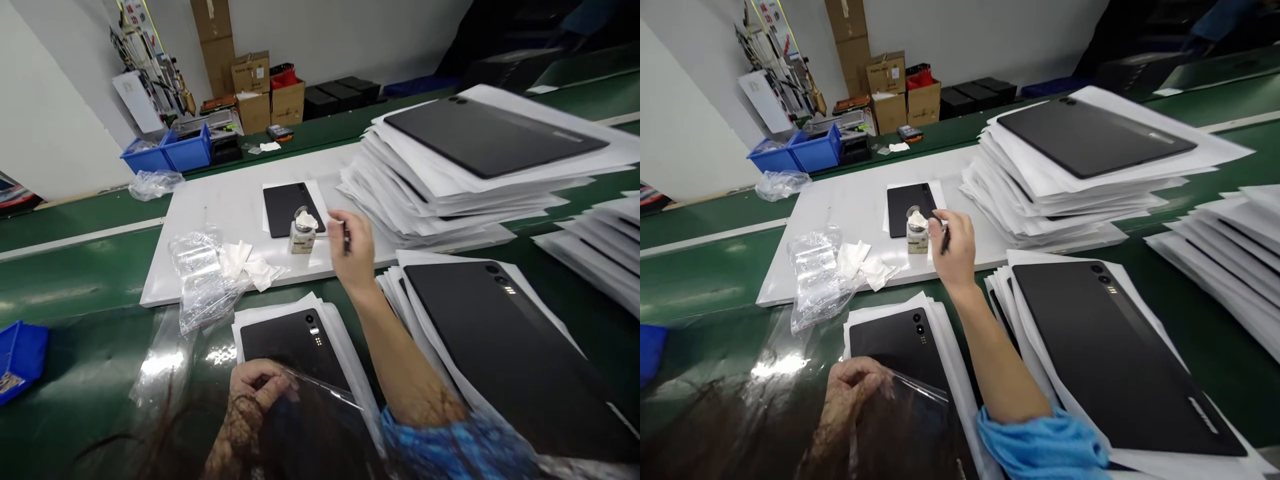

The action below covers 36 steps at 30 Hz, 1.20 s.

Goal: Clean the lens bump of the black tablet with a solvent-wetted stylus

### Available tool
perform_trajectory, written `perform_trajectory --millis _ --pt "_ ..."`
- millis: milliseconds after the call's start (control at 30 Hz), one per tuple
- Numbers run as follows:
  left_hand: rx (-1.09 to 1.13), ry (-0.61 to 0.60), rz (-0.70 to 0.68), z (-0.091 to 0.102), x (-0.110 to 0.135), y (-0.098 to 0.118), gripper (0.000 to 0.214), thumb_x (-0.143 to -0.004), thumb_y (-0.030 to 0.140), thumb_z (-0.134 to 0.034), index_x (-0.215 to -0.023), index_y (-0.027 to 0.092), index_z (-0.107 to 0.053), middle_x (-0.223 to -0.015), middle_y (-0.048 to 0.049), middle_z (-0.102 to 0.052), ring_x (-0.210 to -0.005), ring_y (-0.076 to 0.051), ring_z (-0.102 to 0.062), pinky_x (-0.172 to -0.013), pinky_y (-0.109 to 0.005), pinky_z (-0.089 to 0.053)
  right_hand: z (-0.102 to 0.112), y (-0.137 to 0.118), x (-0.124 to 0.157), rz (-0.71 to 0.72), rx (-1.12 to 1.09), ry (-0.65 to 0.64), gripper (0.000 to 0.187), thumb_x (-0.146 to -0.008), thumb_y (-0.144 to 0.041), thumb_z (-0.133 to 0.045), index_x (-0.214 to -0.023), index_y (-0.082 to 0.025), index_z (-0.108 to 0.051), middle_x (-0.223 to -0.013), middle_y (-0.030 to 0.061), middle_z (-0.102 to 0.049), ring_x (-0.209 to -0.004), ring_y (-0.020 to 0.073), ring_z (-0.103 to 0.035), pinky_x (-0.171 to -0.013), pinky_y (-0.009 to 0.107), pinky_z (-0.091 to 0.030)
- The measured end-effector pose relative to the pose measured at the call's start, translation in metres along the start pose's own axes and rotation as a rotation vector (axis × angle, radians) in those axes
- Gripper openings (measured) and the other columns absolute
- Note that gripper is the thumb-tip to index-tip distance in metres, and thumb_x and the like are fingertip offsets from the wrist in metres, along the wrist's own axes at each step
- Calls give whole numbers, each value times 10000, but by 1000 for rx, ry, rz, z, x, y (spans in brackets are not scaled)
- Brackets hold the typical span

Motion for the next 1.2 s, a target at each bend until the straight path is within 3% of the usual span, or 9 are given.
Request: perform_trajectory --millis 67,167,300,433,633,700,833,1000,1200 --pt "52 22 11 3 0 -1 224 -748 382 -616 -596 240 -699 -565 -13 -722 -534 -217 -697 -486 -290 -578 25 -10 38 -99 -215 -20 650 -1278 -839 -524 -1245 -303 -891 -1140 99 -818 -1037 320 -800 -1011 530 -733" --pt "92 23 -12 5 2 -2 143 -737 319 -646 -639 243 -717 -591 -10 -734 -548 -218 -698 -496 -292 -584 54 -20 97 -308 -594 -293 680 -1247 -871 -610 -1064 -313 -953 -1034 84 -838 -821 266 -794 -810 441 -739" --pt "99 -11 -119 4 3 1 93 -744 300 -653 -698 267 -726 -575 12 -745 -560 -218 -697 -617 -355 -597 98 -24 151 -432 -589 -563 316 -1047 -623 -1055 -966 -331 -963 -1043 71 -869 -714 211 -774 -708 358 -720" --pt "57 -69 -211 3 2 6 129 -758 286 -645 -703 222 -743 -616 -24 -759 -600 -235 -710 -623 -367 -602 118 -32 170 -389 -510 -658 250 -1042 -580 -1065 -956 -366 -968 -883 61 -862 -732 249 -836 -690 348 -724" --pt "6 -107 -267 2 3 8 176 -776 316 -620 -702 211 -740 -602 -25 -756 -560 -234 -709 -598 -386 -612 120 -52 163 -310 -394 -589 221 -1092 -512 -1008 -919 -383 -962 -879 58 -910 -751 274 -910 -721 332 -793" --pt "-11 -83 -256 2 4 7 135 -765 290 -638 -698 221 -733 -601 -17 -756 -579 -237 -713 -588 -373 -612 120 -56 161 -237 -291 -530 133 -1153 -400 -905 -1071 -440 -1002 -983 61 -947 -839 300 -949 -815 365 -836" --pt "-21 12 -209 3 4 10 85 -764 273 -637 -731 259 -715 -583 11 -746 -566 -220 -707 -598 -362 -608 102 -63 171 -11 -138 -525 470 -987 -413 -978 -1430 -565 -948 -1103 57 -979 -855 392 -957 -730 480 -858" --pt "-32 66 -89 0 4 15 101 -741 297 -650 -699 228 -710 -618 -22 -742 -638 -229 -715 -615 -326 -601 72 -50 190 -87 -126 -551 100 -970 -469 -932 -1007 -481 -840 -822 -4 -830 -602 352 -812 -520 494 -740" --pt "-26 21 14 -7 -1 19 243 -705 346 -663 -915 223 -655 -869 -63 -734 -688 -232 -703 -656 -336 -573 70 -53 192 -126 -149 -586 133 -1066 -415 -869 -949 -412 -805 -813 3 -785 -614 304 -772 -535 455 -685"
Point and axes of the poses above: each hand's wrist, its own x-axis away from the middle knuckle, its own z-axis out of the back of the hand, y = z × x, the point moved 7 cm from there along -x, towards the middle knuckle
